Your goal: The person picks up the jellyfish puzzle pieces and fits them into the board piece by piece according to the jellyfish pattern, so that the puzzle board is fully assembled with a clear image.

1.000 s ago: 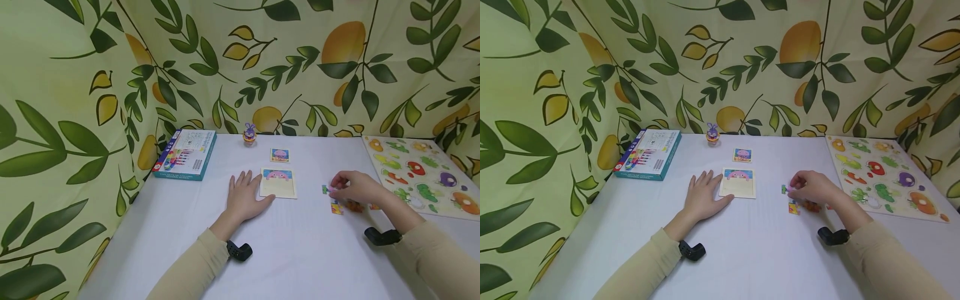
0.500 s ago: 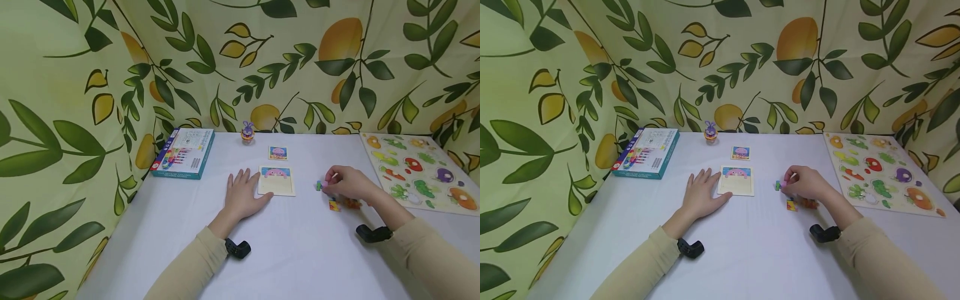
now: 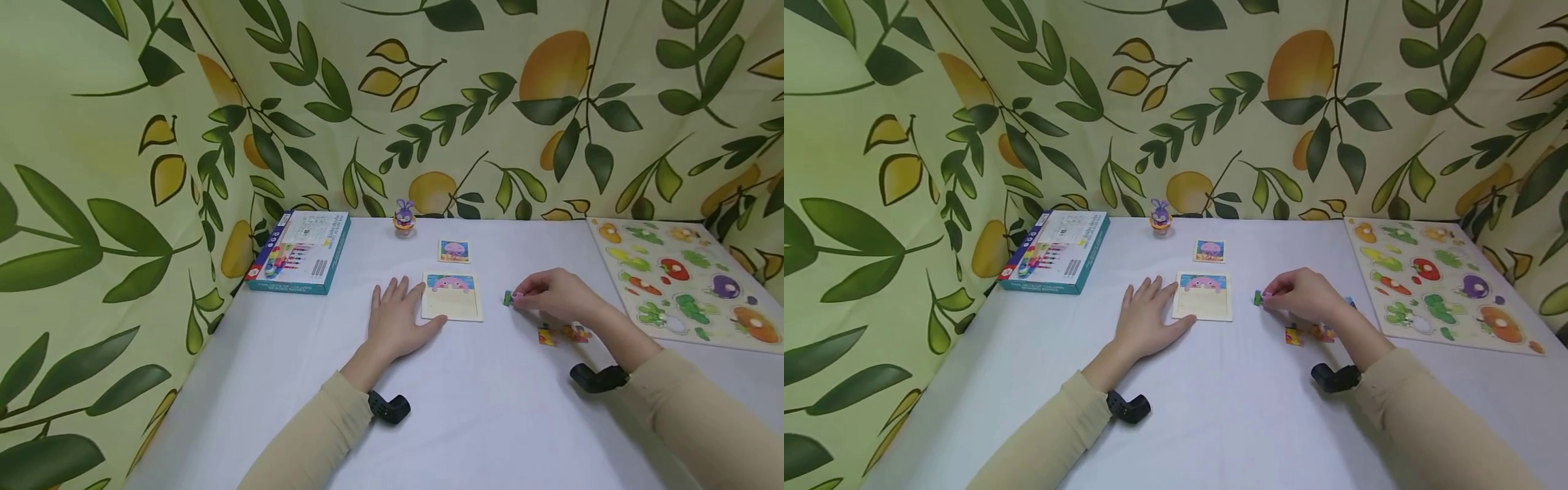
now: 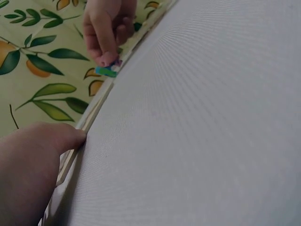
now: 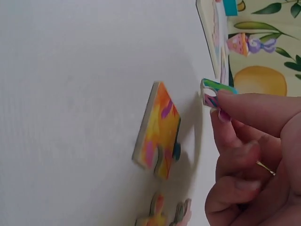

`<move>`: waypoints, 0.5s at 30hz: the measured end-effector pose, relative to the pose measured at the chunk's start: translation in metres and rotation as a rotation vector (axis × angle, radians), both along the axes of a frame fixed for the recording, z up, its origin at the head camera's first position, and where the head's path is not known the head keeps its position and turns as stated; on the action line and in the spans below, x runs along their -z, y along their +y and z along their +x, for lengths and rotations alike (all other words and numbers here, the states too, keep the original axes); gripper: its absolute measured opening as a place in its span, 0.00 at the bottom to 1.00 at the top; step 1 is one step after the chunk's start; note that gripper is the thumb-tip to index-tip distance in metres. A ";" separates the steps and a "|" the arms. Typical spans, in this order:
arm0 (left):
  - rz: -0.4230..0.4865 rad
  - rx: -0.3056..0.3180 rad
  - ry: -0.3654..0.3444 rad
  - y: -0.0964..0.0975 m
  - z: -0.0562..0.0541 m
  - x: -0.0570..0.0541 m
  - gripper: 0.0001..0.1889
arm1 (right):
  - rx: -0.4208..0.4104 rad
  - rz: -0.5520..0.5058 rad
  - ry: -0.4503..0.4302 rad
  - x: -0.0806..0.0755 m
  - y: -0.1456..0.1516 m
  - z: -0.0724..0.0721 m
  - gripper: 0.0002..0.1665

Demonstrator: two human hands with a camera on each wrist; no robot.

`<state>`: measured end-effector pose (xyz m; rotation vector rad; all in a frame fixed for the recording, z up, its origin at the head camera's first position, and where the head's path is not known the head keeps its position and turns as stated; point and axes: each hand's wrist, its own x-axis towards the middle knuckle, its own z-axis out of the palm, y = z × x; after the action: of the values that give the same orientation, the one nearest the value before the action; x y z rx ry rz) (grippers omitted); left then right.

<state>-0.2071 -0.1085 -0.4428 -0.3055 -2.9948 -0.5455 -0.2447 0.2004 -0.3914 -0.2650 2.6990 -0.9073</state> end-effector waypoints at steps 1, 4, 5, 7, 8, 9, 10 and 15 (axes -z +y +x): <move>0.000 -0.001 0.001 0.000 0.000 0.000 0.45 | 0.001 -0.012 -0.005 0.000 -0.003 0.000 0.15; 0.001 0.000 0.005 -0.001 -0.001 -0.001 0.45 | 0.019 -0.051 -0.025 -0.003 -0.010 0.000 0.15; 0.000 -0.001 0.007 -0.001 -0.001 -0.001 0.45 | 0.024 -0.064 -0.031 -0.003 -0.012 0.000 0.15; 0.000 -0.002 0.010 -0.001 -0.001 -0.001 0.45 | 0.034 -0.085 -0.040 -0.004 -0.016 0.001 0.16; -0.001 -0.001 0.009 -0.001 -0.001 0.000 0.45 | 0.037 -0.089 -0.039 -0.004 -0.017 0.002 0.17; -0.002 -0.001 0.008 -0.001 -0.001 0.000 0.45 | 0.040 -0.091 -0.038 -0.003 -0.019 0.002 0.17; -0.002 0.000 0.005 -0.001 0.000 0.000 0.45 | 0.040 -0.091 -0.037 -0.002 -0.020 0.002 0.17; -0.004 -0.002 0.001 -0.002 0.000 0.002 0.45 | 0.007 -0.081 -0.014 0.000 -0.024 0.001 0.19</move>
<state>-0.2073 -0.1103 -0.4448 -0.3029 -2.9949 -0.5388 -0.2436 0.1763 -0.3917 -0.2651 2.6551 -1.0187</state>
